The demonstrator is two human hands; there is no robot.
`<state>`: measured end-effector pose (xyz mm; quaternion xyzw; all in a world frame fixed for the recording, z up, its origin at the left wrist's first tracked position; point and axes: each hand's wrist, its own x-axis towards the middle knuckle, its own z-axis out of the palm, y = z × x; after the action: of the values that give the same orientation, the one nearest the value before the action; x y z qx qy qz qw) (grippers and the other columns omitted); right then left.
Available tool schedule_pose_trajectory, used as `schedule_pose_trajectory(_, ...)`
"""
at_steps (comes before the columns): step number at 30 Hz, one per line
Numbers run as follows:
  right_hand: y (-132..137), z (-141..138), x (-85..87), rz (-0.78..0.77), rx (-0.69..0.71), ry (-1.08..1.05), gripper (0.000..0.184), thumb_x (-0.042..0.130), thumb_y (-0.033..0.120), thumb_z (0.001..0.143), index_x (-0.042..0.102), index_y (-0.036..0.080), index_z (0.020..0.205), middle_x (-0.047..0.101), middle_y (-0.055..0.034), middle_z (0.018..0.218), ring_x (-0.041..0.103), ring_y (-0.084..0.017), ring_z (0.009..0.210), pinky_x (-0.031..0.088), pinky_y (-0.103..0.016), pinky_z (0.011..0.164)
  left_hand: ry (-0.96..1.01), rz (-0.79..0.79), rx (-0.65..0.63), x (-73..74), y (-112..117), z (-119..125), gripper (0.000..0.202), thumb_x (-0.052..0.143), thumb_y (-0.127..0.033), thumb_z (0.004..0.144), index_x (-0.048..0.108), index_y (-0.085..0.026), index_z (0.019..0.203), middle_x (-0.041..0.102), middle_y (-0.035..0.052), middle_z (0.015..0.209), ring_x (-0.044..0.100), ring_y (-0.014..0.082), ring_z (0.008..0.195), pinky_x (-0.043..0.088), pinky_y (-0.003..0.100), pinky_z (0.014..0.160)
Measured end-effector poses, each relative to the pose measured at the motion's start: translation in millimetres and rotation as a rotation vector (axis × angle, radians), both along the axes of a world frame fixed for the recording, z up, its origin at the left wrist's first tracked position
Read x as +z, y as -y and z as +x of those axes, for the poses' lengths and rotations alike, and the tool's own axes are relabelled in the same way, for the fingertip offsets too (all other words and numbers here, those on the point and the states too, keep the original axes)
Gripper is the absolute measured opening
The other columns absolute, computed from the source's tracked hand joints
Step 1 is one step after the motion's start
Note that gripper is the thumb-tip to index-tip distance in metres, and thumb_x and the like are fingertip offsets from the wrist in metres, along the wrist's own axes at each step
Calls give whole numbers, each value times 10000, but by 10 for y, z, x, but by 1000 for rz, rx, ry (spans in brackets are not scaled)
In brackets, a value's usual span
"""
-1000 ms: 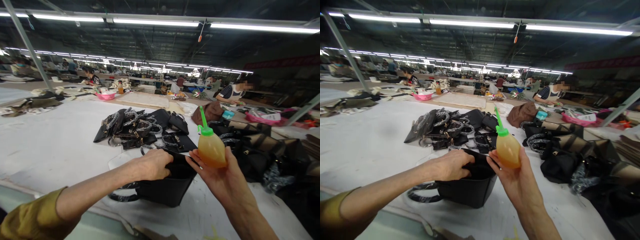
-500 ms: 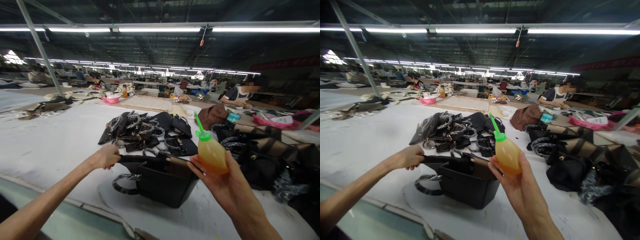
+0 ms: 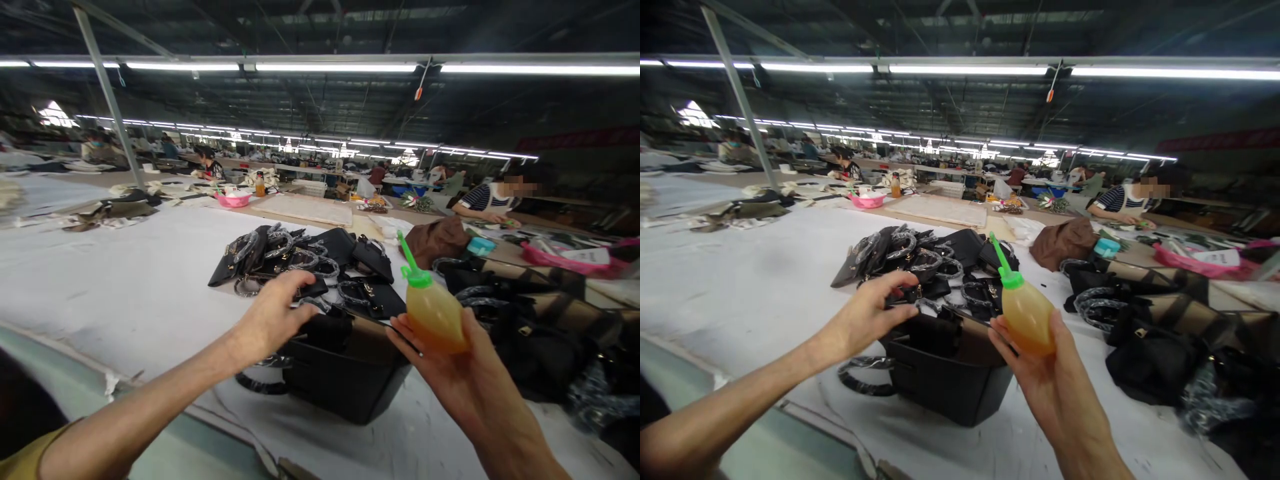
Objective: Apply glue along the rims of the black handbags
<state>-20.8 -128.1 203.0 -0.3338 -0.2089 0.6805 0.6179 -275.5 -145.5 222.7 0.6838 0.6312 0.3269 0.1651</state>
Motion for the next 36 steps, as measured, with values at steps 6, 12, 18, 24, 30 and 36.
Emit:
schedule_pose_trajectory(6,23,3,-12,9,36,28,372,682,427,748,659,132,973,710,-156,889,659,-327,880,478,-553,854,-385,-361,-160,-106,-216,509,511,665,-323,645,526,-146,1104,619,129,1055,603,295,946,474,328,742)
schedule_pose_trajectory(12,-5,40,15,-30,60,-20,347,711,398,733,662,147,968,712,-142,905,648,-349,906,464,-595,850,-368,-512,-126,-310,-481,373,540,709,-435,599,560,-139,1026,632,116,1039,606,269,921,464,284,680)
schedule_pose_trajectory(18,-23,86,-18,-41,134,-100,332,728,326,742,652,165,1021,697,-112,1018,635,-356,931,434,-609,886,-303,-482,-265,-459,-725,216,707,646,-689,511,571,-168,983,654,73,942,613,253,851,452,275,636)
schedule_pose_trajectory(24,-33,115,-105,33,196,-89,283,740,325,738,673,163,961,704,-108,985,654,-284,874,455,-518,889,-337,-451,-338,-310,-784,181,581,605,-608,640,593,-164,1016,638,86,993,603,266,898,458,302,725)
schedule_pose_trajectory(30,-68,78,-151,81,190,-87,355,778,416,669,694,194,934,696,-85,1027,638,-254,922,473,-428,874,-327,-91,-121,-65,-273,424,397,585,-382,740,591,-168,1075,555,109,1139,546,295,1015,410,376,854)
schedule_pose_trajectory(36,-38,15,-161,164,209,-27,432,740,493,685,672,197,992,661,-101,1106,593,-249,1012,469,-397,868,669,-494,-437,-135,-138,805,507,632,-511,698,599,-163,1065,623,56,962,561,209,906,419,306,786)
